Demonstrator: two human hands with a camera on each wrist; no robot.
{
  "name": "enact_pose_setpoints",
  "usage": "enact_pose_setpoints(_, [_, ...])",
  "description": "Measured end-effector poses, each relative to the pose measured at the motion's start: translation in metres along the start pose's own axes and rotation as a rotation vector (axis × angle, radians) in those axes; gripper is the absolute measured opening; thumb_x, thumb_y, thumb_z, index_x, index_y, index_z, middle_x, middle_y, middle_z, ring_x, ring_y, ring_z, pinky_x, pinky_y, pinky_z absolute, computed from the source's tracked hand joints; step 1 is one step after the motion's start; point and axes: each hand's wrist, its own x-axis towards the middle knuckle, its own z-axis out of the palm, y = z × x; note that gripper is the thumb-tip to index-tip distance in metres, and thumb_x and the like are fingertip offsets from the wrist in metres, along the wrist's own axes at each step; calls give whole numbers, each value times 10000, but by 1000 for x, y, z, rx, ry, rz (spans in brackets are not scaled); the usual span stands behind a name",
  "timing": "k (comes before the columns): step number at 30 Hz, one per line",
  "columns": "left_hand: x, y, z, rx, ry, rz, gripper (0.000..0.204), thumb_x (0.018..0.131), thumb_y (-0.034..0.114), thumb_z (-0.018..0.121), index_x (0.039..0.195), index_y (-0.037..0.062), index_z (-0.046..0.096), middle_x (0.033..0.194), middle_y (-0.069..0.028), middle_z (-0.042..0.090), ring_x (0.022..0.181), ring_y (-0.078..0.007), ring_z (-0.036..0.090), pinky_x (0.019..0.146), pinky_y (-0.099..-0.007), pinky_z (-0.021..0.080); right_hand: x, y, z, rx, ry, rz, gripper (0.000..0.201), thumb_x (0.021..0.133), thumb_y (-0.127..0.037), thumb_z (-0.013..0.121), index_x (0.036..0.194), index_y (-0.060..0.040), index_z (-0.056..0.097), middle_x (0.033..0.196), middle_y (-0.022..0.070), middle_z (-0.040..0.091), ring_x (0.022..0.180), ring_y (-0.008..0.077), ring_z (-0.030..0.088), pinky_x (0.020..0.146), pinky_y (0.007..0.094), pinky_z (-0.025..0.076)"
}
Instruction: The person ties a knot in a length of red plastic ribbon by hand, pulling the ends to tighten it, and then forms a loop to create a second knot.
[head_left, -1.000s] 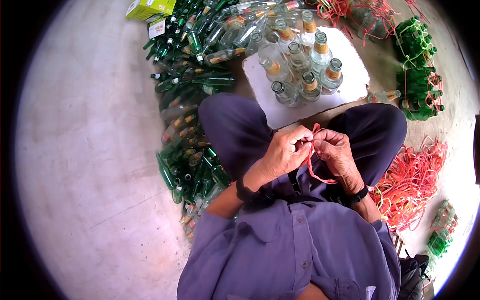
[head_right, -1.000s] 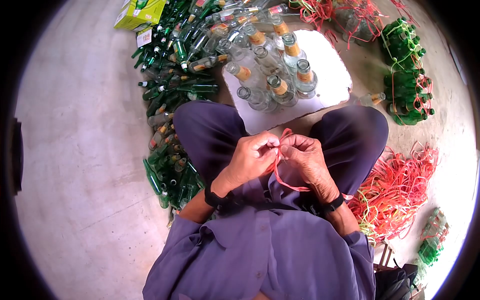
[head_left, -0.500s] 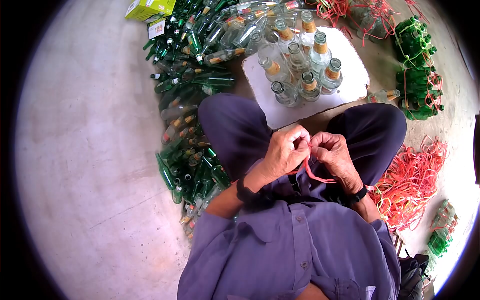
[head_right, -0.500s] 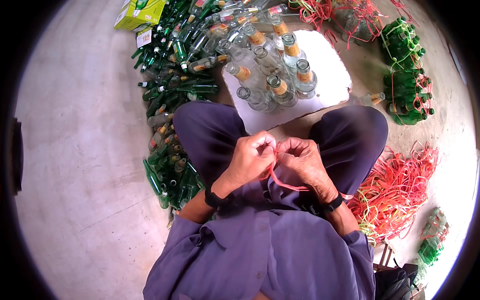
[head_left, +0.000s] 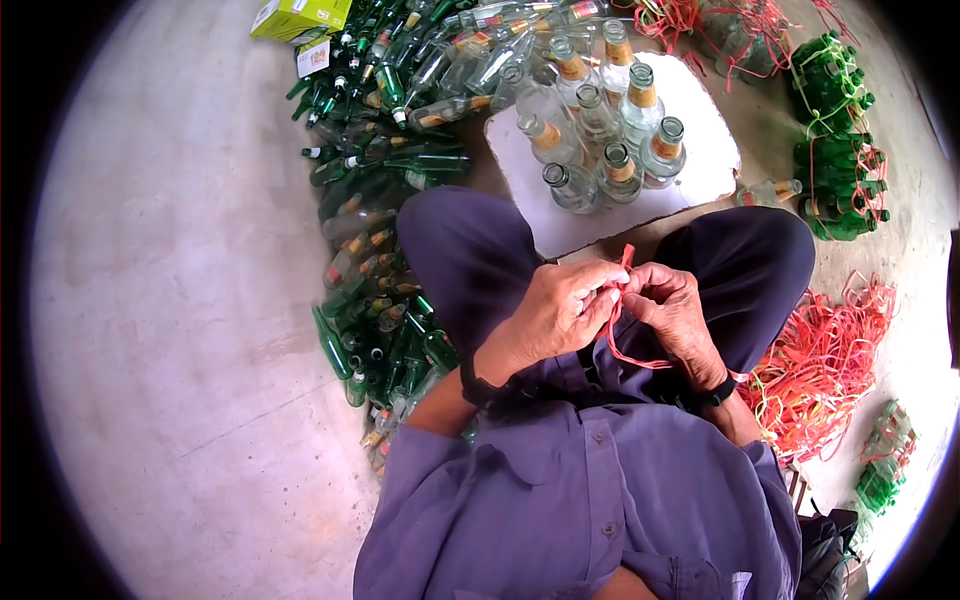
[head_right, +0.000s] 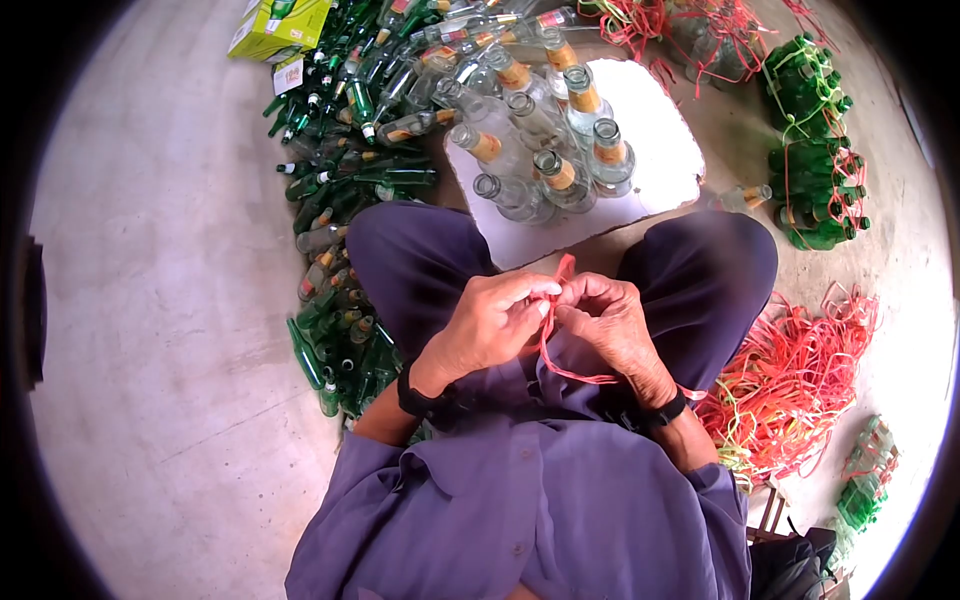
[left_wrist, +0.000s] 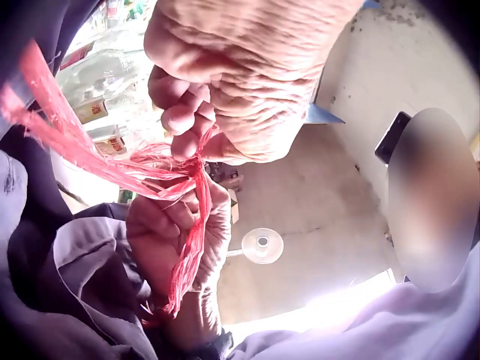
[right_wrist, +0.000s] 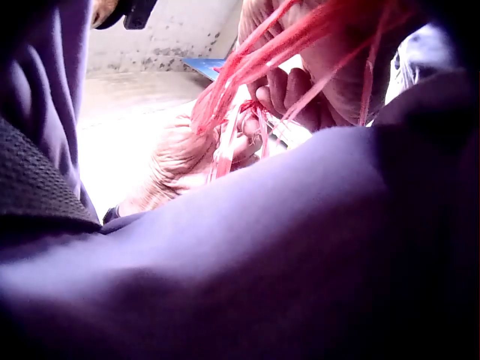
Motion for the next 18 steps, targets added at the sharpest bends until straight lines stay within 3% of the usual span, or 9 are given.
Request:
enact_pose_setpoints(3, [-1,-2,-3,46,-73,-95,152,850,-2,644,1000,4,668,842,-105,652,694,-259,663,617,-326,519,0,4,-1,11,9,-10,57,842,55,675,864,4,664,811,-8,674,744,59,611,719,213,503])
enact_pose_setpoints(6, [0,-9,-3,178,-34,-48,133,838,-6,640,967,2,672,886,-106,655,701,-260,660,642,-313,524,0,1,2,-43,26,-18,56,846,57,671,857,3,659,813,-12,669,746,58,610,714,212,503])
enact_pose_setpoints(8, [2,-10,-3,188,35,77,104,819,-6,654,923,-4,664,916,-101,652,707,-260,651,661,-305,523,-1,0,3,-54,40,-31,55,850,55,670,851,2,654,811,-16,663,743,53,606,707,209,499])
enact_pose_setpoints(12, [2,-13,-7,164,21,81,83,836,6,658,917,-11,660,879,-88,642,713,-222,647,665,-288,515,-2,3,3,-116,54,-76,64,858,47,669,839,-7,642,796,-30,641,735,36,584,686,199,482])
enact_pose_setpoints(14, [2,-7,-11,-104,-125,-245,102,855,20,658,947,-21,669,865,-83,647,724,-179,645,673,-277,511,-2,4,4,-125,57,-83,66,859,46,670,840,-10,641,794,-33,638,732,31,577,683,196,477])
enact_pose_setpoints(18, [5,-5,-5,-125,-48,-241,120,871,23,648,974,-31,676,847,-84,656,735,-140,641,679,-272,510,-2,4,7,-142,68,-110,70,863,46,667,842,-15,641,795,-40,631,735,22,568,682,193,472])
